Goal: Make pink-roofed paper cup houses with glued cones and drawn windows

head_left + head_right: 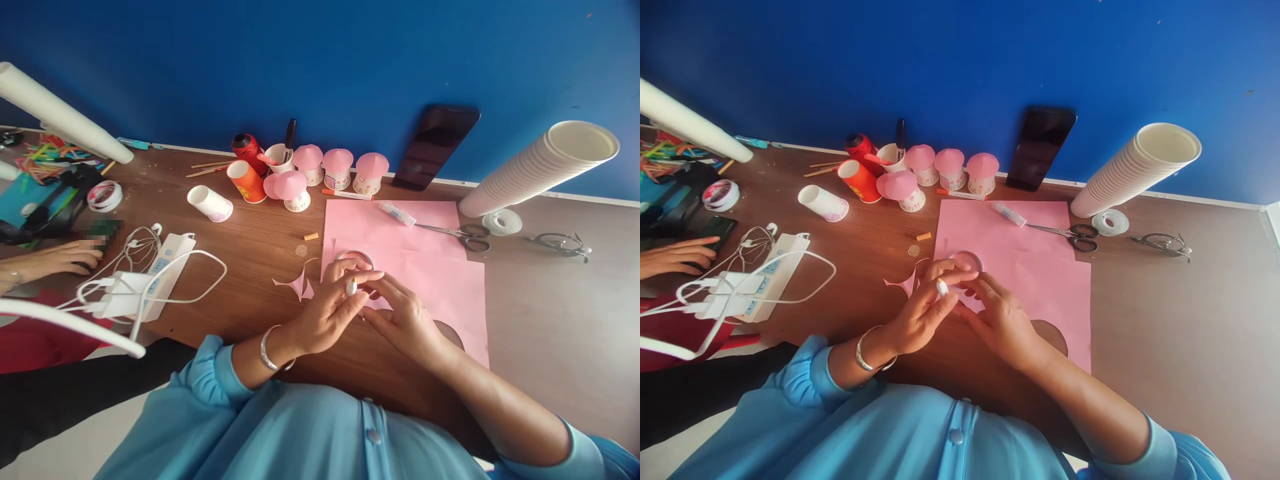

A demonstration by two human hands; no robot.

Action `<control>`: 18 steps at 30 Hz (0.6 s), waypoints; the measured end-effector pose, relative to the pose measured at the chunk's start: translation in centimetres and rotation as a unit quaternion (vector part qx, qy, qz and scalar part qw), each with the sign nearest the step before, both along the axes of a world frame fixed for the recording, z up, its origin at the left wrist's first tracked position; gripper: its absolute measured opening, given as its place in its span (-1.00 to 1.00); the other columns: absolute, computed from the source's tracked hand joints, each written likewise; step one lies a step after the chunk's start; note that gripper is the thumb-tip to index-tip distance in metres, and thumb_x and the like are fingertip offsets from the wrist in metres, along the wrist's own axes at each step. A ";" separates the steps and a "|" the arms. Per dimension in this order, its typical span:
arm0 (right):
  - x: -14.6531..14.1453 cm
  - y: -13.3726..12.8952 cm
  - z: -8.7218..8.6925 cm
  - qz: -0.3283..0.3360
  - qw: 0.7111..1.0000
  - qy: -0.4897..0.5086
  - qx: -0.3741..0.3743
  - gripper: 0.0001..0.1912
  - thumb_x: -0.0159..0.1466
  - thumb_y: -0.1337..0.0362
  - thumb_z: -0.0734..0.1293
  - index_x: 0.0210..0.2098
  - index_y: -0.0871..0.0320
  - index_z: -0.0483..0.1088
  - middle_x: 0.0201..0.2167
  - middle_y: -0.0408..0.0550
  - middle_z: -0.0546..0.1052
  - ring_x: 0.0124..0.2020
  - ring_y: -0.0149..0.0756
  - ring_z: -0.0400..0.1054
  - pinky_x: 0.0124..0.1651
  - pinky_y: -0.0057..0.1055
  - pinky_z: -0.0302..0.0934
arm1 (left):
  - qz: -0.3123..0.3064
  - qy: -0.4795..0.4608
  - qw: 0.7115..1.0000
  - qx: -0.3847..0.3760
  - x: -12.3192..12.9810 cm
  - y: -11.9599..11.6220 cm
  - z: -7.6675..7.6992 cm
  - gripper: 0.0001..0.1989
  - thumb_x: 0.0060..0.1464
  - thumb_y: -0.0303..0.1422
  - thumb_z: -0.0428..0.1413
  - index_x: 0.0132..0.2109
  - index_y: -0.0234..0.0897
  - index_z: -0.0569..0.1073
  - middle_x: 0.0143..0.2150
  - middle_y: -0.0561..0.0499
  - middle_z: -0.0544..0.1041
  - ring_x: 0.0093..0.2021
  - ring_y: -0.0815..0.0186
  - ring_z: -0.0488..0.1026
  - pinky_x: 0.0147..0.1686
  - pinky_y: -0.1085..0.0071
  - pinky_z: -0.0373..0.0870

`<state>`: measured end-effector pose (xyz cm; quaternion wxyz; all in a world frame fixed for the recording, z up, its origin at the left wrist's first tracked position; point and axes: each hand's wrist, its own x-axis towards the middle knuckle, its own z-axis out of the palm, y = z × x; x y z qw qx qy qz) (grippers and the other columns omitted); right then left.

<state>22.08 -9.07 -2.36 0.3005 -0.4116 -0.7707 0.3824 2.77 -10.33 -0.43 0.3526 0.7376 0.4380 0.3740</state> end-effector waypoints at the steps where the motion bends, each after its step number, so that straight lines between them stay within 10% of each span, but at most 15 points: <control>1: -0.2 -0.1 0.1 0.008 1.000 0.009 -0.023 -0.79 0.40 0.31 0.32 0.01 0.09 0.46 -0.15 0.00 0.58 -0.22 -0.20 0.54 -0.26 -0.31 0.49 | -0.008 -0.013 1.000 -0.003 0.6 -0.3 0.0 -0.59 0.49 -0.21 -0.14 0.31 -0.19 0.40 0.23 -0.27 0.42 0.36 0.16 0.34 0.31 0.13 0.41; 6: -0.1 -0.6 1.0 0.026 0.995 0.031 -0.090 -0.79 0.45 0.22 0.24 -0.29 0.10 0.42 -0.40 -0.12 0.53 -0.43 -0.31 0.39 -0.38 -0.38 0.33 | -0.092 0.050 0.994 0.032 -0.8 0.9 -0.4 -0.42 0.44 -0.02 -0.10 0.43 -0.19 0.26 0.32 -0.28 0.37 0.41 0.10 0.27 0.36 0.10 0.34; 11: 1.1 -0.3 2.3 0.004 0.987 0.050 -0.150 -0.73 0.50 0.11 0.22 -0.26 0.08 0.42 -0.39 -0.09 0.56 -0.33 -0.24 0.48 -0.28 -0.35 0.36 | 0.146 0.253 0.951 0.098 -6.0 5.6 -2.7 -0.64 0.39 -0.31 0.06 0.26 -0.27 0.43 0.22 -0.25 0.47 0.23 0.04 0.41 0.28 0.02 0.35; 18: 1.6 -0.1 2.4 0.002 0.981 0.065 -0.185 -0.73 0.49 0.09 0.25 -0.23 0.08 0.46 -0.32 -0.10 0.61 -0.27 -0.27 0.51 -0.19 -0.39 0.36 | 0.178 0.340 0.919 0.089 -9.1 8.7 -6.3 -0.90 0.36 -0.36 0.10 -0.11 -0.26 0.51 -0.14 -0.10 0.57 -0.11 0.16 0.51 -0.06 0.25 0.45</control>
